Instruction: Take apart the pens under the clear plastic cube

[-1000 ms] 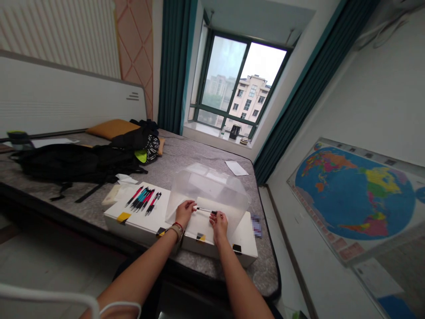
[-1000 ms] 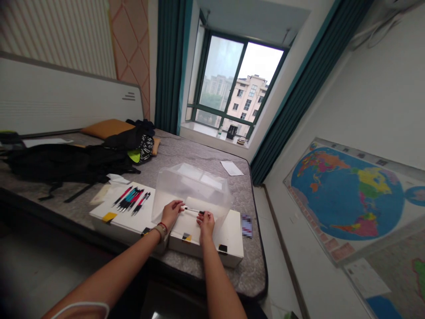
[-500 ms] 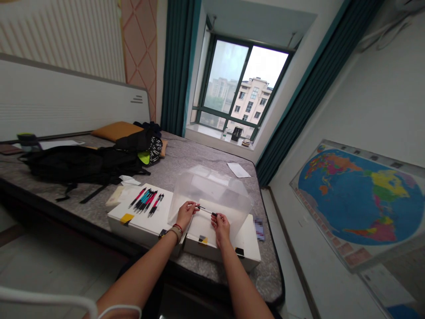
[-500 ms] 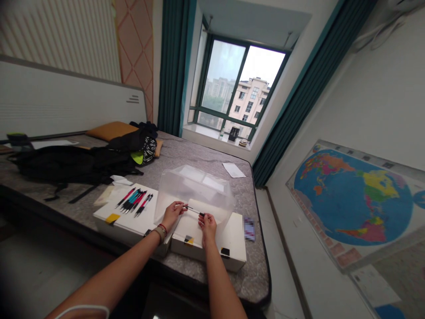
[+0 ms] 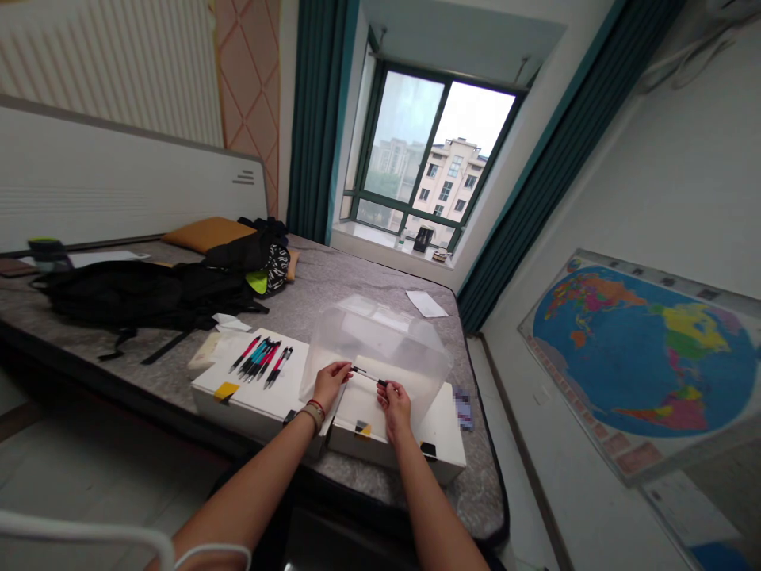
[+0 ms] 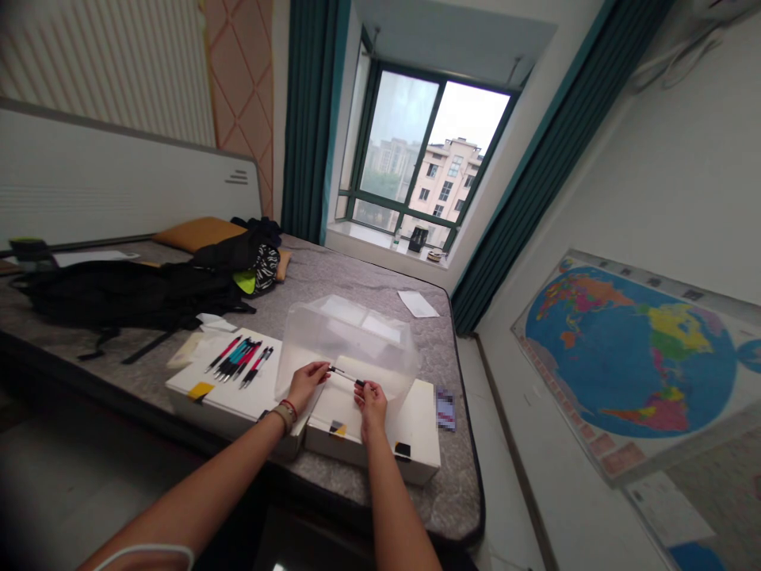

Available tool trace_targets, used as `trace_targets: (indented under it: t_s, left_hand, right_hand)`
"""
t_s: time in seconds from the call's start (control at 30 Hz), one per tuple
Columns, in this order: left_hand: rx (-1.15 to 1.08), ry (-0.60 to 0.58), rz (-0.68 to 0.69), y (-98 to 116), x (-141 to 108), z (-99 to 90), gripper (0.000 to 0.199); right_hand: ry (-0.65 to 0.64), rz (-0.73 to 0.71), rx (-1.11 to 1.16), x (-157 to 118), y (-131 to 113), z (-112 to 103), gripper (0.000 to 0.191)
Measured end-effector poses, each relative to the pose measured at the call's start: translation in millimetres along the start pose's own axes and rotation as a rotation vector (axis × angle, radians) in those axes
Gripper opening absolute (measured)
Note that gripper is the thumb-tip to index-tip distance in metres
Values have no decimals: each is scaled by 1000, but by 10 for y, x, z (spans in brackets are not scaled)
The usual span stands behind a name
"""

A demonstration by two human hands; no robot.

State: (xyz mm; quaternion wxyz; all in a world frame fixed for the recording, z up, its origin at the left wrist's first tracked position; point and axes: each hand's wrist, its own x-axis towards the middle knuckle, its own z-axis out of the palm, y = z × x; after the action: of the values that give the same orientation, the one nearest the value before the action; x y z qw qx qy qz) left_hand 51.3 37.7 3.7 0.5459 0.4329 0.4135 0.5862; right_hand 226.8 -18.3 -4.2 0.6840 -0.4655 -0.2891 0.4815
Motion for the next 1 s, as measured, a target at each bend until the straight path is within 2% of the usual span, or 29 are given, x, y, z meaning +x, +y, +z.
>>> trace_targets:
  t_s: [0.47, 0.73, 1.0]
  left_hand:
    - [-33, 19, -28, -7, 1, -19, 49]
    - [28, -17, -18, 41, -14, -1, 44]
    - [-10, -20, -22, 0, 19, -27, 47]
  right_hand:
    - [-8, -25, -57, -22, -18, 17, 37]
    - [-5, -23, -77, -24, -28, 31, 36]
    - [-40, -52, -225, -46, -46, 44, 41]
